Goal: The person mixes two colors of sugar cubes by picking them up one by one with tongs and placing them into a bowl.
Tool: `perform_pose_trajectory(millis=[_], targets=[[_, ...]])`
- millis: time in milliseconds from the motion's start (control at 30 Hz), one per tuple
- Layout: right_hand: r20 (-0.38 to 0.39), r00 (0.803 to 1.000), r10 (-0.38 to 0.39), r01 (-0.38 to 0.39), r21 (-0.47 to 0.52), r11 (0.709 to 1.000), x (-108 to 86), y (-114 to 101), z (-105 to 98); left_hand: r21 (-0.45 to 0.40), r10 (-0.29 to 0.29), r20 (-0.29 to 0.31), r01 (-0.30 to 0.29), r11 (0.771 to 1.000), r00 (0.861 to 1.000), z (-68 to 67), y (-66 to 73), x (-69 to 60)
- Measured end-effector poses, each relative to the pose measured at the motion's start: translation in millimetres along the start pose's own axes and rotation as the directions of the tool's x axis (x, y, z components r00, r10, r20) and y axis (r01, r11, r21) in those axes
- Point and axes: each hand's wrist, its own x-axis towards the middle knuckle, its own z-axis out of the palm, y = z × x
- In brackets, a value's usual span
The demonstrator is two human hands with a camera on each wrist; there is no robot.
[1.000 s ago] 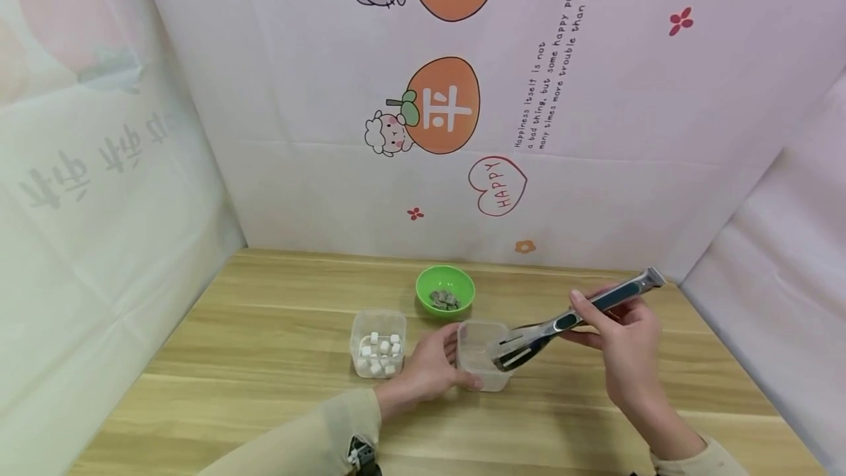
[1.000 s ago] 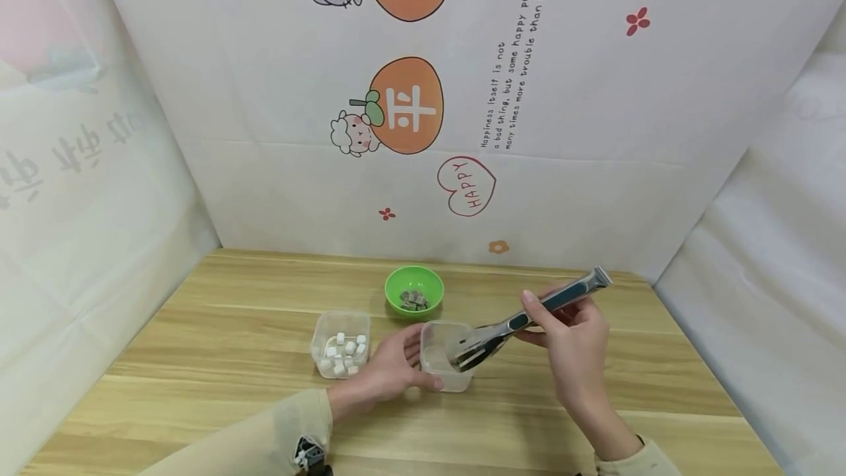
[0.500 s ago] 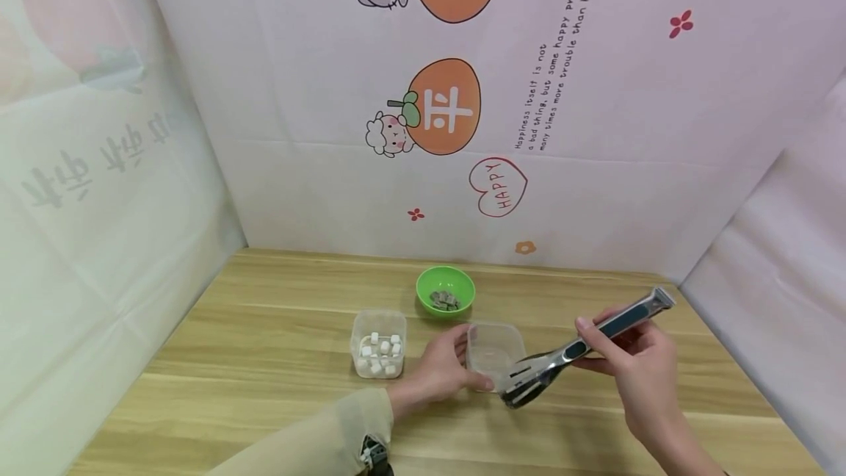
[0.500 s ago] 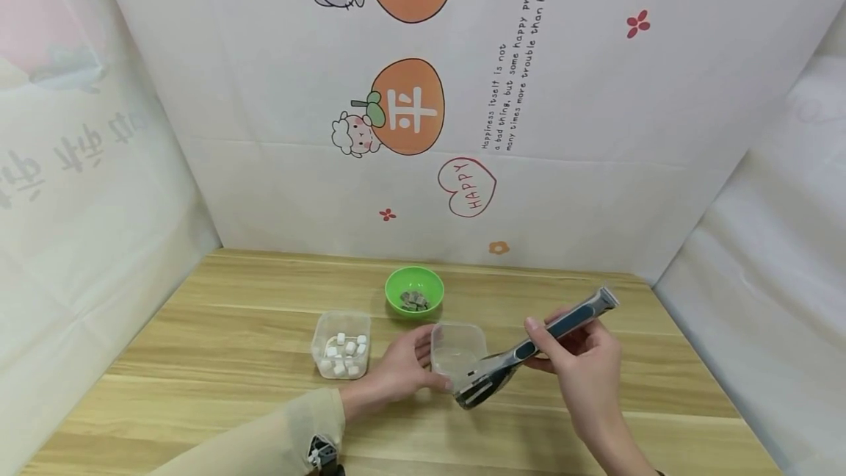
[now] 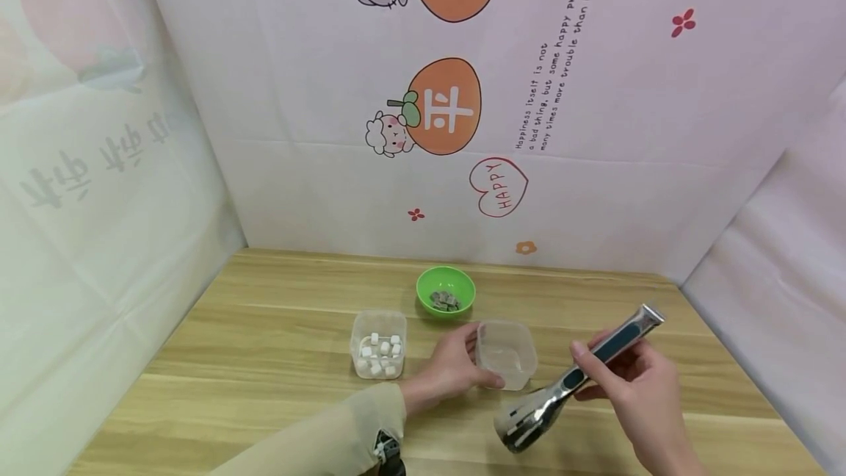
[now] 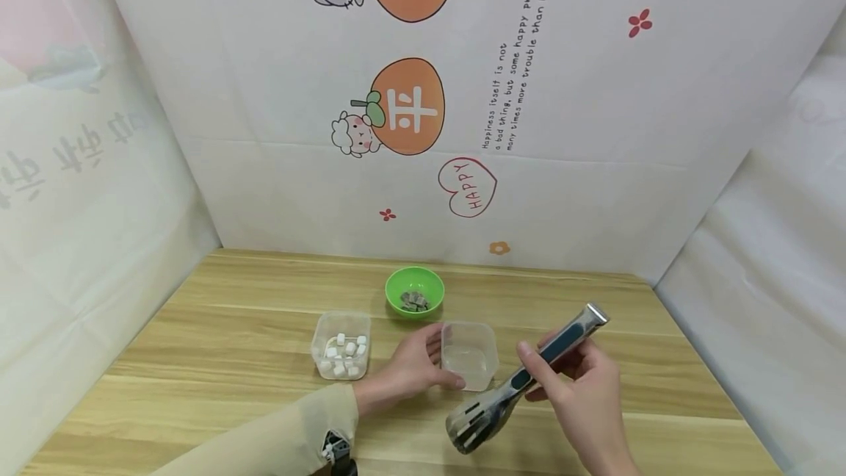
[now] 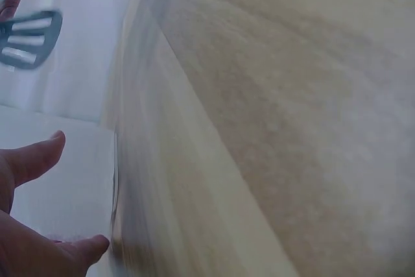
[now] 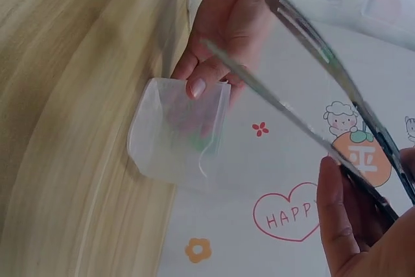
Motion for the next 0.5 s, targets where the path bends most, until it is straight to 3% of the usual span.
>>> perform_pose_trajectory(millis=[267,500], targets=[[0.028,0.998,0.056,-0.051,-0.145,0.988,-4.8,2.4,-1.8,0.024,0.006,0.002,-0.006,1.000,1.000,6.0,6.8,3.8],[0.099,0.990,0.104,-0.091,-0.129,0.987,-5.8,4.6,-4.2,0.053,0.002,-0.010,-0.001,0.999,1.000,9.9,9.0,7.5]])
